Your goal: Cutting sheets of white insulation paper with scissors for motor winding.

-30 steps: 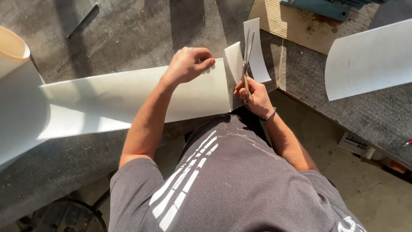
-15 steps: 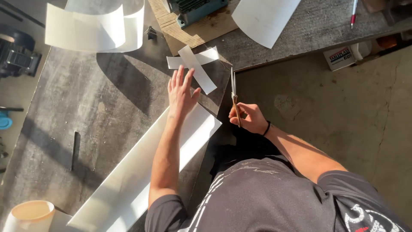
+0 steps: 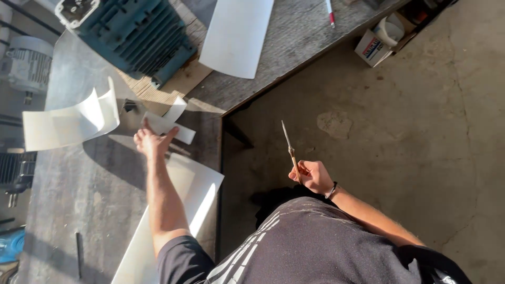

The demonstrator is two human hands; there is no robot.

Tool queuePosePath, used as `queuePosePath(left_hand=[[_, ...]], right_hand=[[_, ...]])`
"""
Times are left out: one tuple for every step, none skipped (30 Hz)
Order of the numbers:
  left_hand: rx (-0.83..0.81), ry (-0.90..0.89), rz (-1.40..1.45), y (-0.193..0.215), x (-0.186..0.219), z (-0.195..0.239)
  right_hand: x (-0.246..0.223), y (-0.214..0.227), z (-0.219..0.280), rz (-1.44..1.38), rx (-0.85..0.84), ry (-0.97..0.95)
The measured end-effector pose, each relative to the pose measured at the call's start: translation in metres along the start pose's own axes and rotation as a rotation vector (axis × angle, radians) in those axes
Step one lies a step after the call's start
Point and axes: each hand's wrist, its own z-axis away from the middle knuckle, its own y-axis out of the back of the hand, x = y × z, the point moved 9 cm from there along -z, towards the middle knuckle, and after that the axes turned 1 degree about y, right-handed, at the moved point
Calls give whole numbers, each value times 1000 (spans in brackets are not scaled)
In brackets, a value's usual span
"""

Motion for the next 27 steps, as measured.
queuePosePath(left_hand=[[-1,-9,9,-7,-6,-5],[137,-6,32,0,-15,-8],[275,-3,56,6,-24,-9],[280,-4,59,3,-20,-6],[352,41,188,6,-23,-1],[434,82,317,15,-27,0],[451,78,320,28,-9,10],[568,12,376,48,9,26],[684,-57,432,67,26,43],[689,-54,437,78,49,57],[737,-240,636,95,78,74],[770,-423,837,105,106,96],[767,-413,846,108,126,123],[697,-402,845,106,158,136],[628,-392,843,104,190,149],[605,-413,855,101,229,172],[533,-473,750,94,275,194],[462,-528,633,91,313,219],[440,-545,634,67,349,224],[83,-230,1201,17,359,213],[-315,152,1701,-45,385,221],[-324,148,1690,-81,405,232],[-332,-230,1418,-99,443,245],[-333,-594,1124,-124,486,264],[-349,-610,1119,-146,501,263],[-514,-623,1163,-178,524,267],[-683,-631,1199,-209,547,273]], right_hand=[[4,14,5,9,9,3],[9,26,9,-3,-3,-14],[14,38,13,-14,-15,-30],[17,54,18,-12,-14,-24],[22,69,24,-7,-27,-47],[25,81,23,-6,-42,-59],[28,96,23,-8,-43,-42],[35,109,24,18,-54,-73],[43,122,25,44,-64,-105],[35,137,25,49,-66,-100],[33,150,25,-5,-77,-159],[31,166,30,-53,-85,-229],[47,173,28,-42,-85,-235],[60,185,24,-123,-42,-222],[74,198,19,-203,0,-207],[79,209,14,-204,33,-209],[78,219,7,-234,42,-139],[77,223,1,-269,44,-74],[84,232,-7,-276,69,-82],[89,241,-18,-386,125,-50],[94,248,-28,-496,183,-17],[103,251,-38,-505,193,-18],[111,260,-46,-529,286,-3],[120,273,-57,-547,389,20],[112,277,-69,-551,409,25],[106,293,-75,-562,526,50],[99,309,-80,-571,643,75]])
